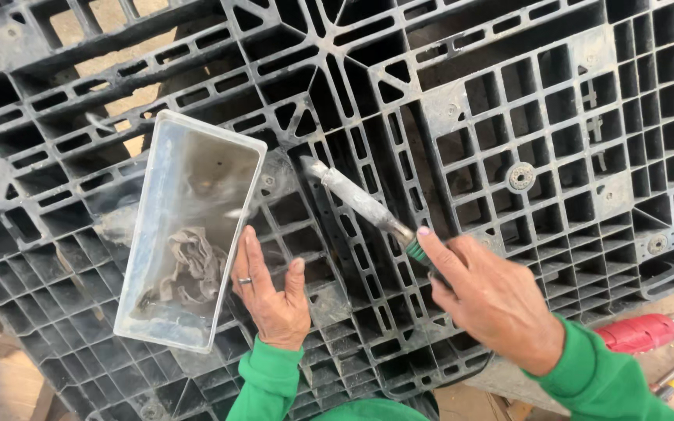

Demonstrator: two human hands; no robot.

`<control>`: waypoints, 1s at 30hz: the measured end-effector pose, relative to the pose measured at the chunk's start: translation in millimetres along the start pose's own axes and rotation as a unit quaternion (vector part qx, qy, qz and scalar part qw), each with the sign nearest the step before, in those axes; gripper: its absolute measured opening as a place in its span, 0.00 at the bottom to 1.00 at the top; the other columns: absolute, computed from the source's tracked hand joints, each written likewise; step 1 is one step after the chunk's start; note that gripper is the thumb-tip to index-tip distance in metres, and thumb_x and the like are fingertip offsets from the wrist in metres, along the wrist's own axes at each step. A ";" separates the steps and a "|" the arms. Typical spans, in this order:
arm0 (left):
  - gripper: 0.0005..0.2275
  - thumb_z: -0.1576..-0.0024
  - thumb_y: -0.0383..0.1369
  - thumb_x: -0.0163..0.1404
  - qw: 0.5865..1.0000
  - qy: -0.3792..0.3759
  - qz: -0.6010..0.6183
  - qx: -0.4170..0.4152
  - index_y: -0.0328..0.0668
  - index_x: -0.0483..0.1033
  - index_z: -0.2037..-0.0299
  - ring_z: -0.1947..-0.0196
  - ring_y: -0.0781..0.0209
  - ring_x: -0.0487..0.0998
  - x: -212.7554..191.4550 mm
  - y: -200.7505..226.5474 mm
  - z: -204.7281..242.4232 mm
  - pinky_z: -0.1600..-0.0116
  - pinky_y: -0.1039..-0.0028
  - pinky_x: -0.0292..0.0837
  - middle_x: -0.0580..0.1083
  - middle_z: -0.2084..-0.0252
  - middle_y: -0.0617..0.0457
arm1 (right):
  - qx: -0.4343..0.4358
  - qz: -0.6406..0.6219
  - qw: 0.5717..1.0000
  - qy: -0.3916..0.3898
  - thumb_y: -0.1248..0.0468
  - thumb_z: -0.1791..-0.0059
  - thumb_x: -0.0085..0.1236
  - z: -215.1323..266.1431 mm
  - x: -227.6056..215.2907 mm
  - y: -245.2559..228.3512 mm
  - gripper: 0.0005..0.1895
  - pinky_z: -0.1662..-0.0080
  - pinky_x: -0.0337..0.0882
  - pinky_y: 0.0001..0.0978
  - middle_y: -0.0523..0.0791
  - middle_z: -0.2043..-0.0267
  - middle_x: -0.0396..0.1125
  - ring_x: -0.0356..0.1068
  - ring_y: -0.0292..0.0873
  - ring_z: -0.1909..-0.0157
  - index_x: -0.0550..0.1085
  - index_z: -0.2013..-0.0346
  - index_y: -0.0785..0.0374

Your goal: The person uses a specialized heating tool to melt and smooth out debris or plastic residue from the crevices of a large black plastic pallet, occasionally dipping the tool into a container of water.

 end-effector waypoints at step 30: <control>0.30 0.34 0.46 0.41 0.980 -0.117 -0.156 -0.042 0.31 0.57 0.27 0.24 0.42 0.51 40.5 1.6 -11.2 0.26 0.46 0.39 0.52 0.22 0.40 | 0.383 -0.670 0.619 -0.146 0.66 0.56 0.60 12.8 81.9 -40.6 0.44 0.83 0.64 0.27 0.43 0.67 0.63 0.65 0.35 0.83 0.58 0.24 0.57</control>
Point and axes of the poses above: each hand's wrist, its own z-axis away from the middle knuckle, its own x-axis out of the palm, y = z × x, the point moved 9 cm from there along -z, towards the middle knuckle
